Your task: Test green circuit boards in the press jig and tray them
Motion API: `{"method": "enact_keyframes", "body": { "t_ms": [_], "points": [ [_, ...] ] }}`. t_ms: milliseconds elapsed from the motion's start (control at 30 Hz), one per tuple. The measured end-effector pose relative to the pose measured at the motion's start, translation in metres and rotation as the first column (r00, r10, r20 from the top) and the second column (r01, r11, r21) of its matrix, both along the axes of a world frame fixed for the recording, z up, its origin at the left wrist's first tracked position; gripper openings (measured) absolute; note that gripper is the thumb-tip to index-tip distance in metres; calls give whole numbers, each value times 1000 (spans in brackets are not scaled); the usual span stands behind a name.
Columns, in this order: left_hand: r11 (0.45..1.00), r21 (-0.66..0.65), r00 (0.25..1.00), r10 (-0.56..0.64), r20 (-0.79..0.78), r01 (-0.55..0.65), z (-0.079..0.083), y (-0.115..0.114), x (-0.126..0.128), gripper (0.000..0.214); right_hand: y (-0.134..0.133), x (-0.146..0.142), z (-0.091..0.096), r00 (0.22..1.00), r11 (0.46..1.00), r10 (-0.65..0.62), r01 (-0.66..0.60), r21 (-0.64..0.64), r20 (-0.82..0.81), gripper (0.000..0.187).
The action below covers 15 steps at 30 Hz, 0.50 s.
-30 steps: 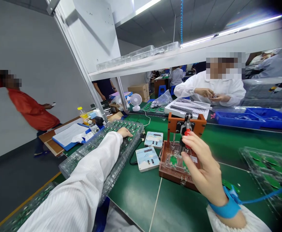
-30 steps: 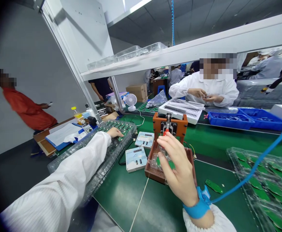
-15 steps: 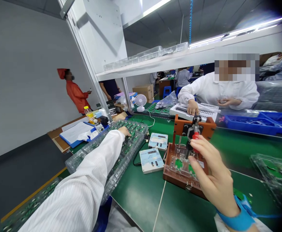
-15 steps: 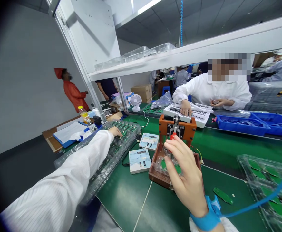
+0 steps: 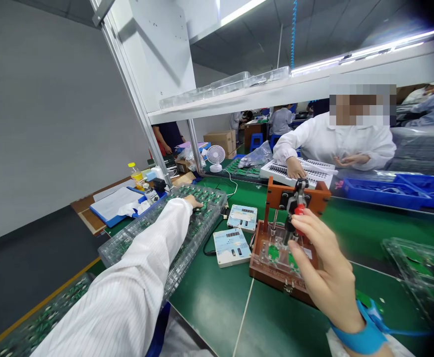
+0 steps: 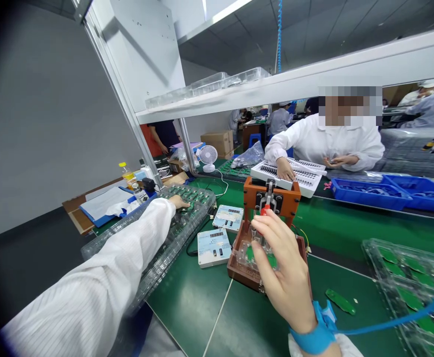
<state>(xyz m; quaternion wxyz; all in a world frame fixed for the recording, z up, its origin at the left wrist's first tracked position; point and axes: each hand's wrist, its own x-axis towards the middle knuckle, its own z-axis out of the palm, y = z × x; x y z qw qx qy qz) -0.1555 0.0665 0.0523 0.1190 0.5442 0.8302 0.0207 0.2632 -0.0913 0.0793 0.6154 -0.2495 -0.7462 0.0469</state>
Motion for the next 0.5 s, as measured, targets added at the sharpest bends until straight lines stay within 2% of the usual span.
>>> {"method": "enact_keyframes", "body": {
  "t_ms": [133, 333, 500],
  "points": [
    [1000, -29, 999, -8, 38, 10, -1, -3, -2, 31, 0, 0, -1, 1000, 1000, 3, -3, -3, -3, 50],
    [998, -3, 995, -59, 80, 59, -3, -3, 1, 23, 0, -1, -1, 1000, 1000, 2, -2, 4, -7, 51],
    [996, 83, 996, -30, 84, 23, 12, 0, -19, 24, 0, -1, -1, 1000, 1000, -1, 1, -13, -5, 51]
  ]
}}
